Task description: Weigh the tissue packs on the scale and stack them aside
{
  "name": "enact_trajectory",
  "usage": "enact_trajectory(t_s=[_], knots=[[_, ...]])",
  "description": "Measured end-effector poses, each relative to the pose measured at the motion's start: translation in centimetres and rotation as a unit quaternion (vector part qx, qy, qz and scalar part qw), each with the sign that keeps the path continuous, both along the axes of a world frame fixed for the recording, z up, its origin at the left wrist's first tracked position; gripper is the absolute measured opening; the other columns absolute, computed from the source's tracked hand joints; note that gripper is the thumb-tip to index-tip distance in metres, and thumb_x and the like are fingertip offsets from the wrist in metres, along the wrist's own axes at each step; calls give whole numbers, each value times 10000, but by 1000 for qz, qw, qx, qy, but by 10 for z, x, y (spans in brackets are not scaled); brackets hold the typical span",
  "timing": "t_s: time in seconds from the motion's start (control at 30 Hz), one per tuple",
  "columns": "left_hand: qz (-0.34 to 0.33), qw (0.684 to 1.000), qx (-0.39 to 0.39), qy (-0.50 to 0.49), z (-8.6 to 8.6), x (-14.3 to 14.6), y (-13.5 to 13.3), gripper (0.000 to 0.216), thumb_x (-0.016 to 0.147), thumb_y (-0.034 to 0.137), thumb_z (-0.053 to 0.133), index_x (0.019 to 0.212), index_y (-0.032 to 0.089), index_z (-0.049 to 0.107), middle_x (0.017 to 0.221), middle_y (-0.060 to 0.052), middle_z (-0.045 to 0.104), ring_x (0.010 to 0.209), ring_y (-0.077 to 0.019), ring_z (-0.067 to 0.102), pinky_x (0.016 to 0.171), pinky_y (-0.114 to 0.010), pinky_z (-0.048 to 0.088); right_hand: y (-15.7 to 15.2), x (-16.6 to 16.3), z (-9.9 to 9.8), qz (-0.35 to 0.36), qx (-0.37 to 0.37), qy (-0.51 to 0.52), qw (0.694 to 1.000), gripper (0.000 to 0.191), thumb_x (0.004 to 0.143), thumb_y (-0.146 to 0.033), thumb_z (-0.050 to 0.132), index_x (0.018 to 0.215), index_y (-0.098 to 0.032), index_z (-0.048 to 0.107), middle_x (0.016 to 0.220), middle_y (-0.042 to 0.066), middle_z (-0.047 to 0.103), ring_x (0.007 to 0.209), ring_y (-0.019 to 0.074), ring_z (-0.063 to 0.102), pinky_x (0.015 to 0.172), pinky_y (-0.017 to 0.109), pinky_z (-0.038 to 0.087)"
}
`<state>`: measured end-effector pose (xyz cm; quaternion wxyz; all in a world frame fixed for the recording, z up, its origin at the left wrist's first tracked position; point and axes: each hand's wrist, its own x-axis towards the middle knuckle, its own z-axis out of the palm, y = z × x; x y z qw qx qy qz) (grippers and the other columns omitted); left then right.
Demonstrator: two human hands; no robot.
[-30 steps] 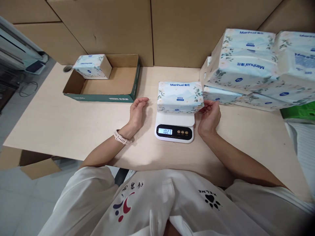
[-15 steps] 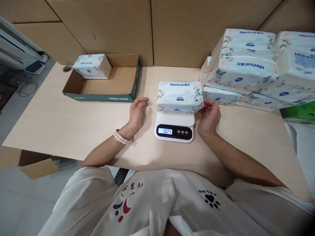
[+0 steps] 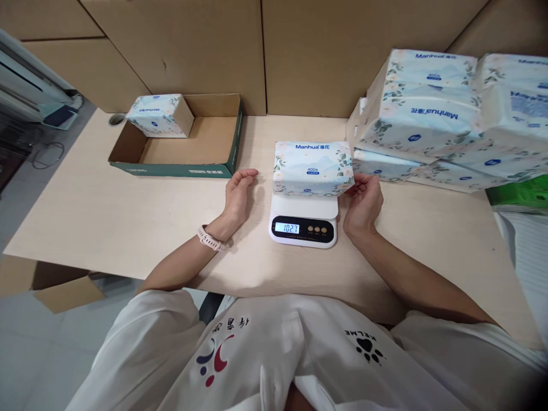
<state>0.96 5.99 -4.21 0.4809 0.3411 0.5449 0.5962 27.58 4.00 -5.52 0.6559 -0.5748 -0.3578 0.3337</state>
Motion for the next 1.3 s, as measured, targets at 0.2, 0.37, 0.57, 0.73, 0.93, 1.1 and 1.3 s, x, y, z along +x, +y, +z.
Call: enact_trajectory(t_s=[0.2, 0.37, 0.57, 0.73, 0.93, 1.1, 1.3], knots=[[1, 1000, -5, 8, 1, 1, 1, 177, 840, 100, 631, 843, 216, 764, 1000, -51, 761, 938, -174, 652, 1113, -367, 502, 2, 2, -5, 1, 7, -11, 1000, 524, 1018, -684, 440, 929, -224, 675, 830, 2, 600, 783, 152, 594, 784, 334, 521], [-11, 1000, -4, 22, -1, -2, 1, 165, 851, 114, 630, 869, 222, 753, 1017, -52, 757, 949, -174, 657, 1134, -392, 500, 0, 1, -6, -6, 12, -50, 999, 516, 1035, -647, 406, 937, -226, 686, 860, 12, 617, 811, 168, 613, 832, 367, 536], [-54, 976, 88, 192, 6, -3, -16, 203, 999, 337, 609, 1108, 256, 759, 1242, -79, 773, 1187, -245, 691, 1169, -449, 500, -7, 0, 0, -25, 13, -137, 990, 474, 1044, -566, 361, 939, -247, 695, 992, 59, 710, 998, 230, 672, 978, 449, 555], [-201, 911, 136, 333, 11, -2, -23, 535, 1103, 554, 422, 1498, 273, 649, 1675, -91, 566, 1664, -303, 370, 1413, -541, 134, -11, -1, 3, -1, 2, -172, 985, 542, 1042, -613, 334, 1075, -249, 734, 1157, 88, 746, 1177, 269, 663, 1145, 527, 485], [-274, 879, 144, 363, 18, 6, -30, 711, 1070, 731, 347, 1596, 310, 573, 1754, -72, 458, 1697, -340, 303, 1415, -614, 76, -27, -9, 2, 56, 87, -171, 980, 491, 1031, -647, 427, 1258, -273, 650, 1263, 91, 702, 1223, 275, 659, 1135, 526, 505], [-233, 910, 250, 237, 65, 28, -37, 580, 992, 660, 653, 1498, 377, 676, 1668, -64, 575, 1666, -317, 380, 1417, -514, 219, -23, -7, 23, 12, 218, -173, 961, 551, 958, -643, 568, 1400, -320, 514, 1372, 110, 609, 1339, 300, 637, 1190, 556, 494], [-297, 877, 348, 149, 127, 101, 48, 627, 994, 647, 682, 1516, 301, 656, 1737, -25, 486, 1703, -327, 288, 1415, -472, 224, 28, 56, 110, -90, 230, -205, 947, 477, 914, -588, 675, 1288, -333, 522, 1345, 102, 627, 1308, 322, 640, 1160, 571, 515]])
